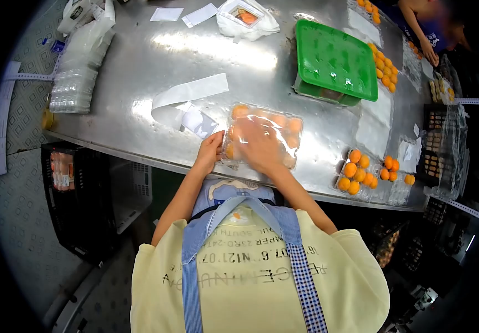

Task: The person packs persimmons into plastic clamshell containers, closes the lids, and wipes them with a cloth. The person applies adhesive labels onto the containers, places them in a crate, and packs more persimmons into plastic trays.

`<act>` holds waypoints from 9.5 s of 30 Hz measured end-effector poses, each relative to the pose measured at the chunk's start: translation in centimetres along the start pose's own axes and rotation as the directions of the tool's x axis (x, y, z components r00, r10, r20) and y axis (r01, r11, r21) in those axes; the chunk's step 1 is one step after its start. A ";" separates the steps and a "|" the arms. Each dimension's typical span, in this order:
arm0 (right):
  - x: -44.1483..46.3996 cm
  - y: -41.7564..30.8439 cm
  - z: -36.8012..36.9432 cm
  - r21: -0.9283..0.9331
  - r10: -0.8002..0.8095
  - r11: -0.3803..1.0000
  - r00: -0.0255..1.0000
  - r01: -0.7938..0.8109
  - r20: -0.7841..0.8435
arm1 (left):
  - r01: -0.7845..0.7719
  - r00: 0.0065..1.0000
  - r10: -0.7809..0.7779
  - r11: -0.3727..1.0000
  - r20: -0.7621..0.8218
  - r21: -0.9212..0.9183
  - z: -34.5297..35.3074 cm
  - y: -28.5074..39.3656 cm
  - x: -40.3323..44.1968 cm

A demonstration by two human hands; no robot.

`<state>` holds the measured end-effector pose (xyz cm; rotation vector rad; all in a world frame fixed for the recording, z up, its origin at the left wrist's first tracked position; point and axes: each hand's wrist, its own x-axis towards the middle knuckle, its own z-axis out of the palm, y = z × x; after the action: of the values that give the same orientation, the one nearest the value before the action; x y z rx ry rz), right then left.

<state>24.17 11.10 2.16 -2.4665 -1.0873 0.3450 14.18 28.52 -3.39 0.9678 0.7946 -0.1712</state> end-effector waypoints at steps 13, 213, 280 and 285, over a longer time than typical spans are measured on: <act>-9.4 12.3 -6.5 0.399 0.582 0.807 0.703 -0.436 -0.408 | -0.020 0.752 0.656 0.129 -0.071 0.991 -0.6 10.2 -1.0; 20.1 -0.7 -5.2 0.685 0.135 0.723 0.955 0.087 -0.263 | -0.377 0.923 0.370 0.924 -0.104 -0.060 4.4 23.9 11.4; 34.1 8.6 -10.0 0.716 0.418 0.663 0.685 0.219 -0.597 | -0.249 0.296 0.937 0.262 -0.185 0.932 -6.6 23.5 7.4; 26.1 4.3 -10.0 0.839 0.396 0.500 0.805 0.214 -0.441 | -0.331 0.532 0.814 0.453 -0.233 0.828 -11.9 23.0 12.5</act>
<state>48.12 25.21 7.48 -1.4876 -0.3099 0.0758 27.49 53.81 -0.18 2.1017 0.9152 0.5989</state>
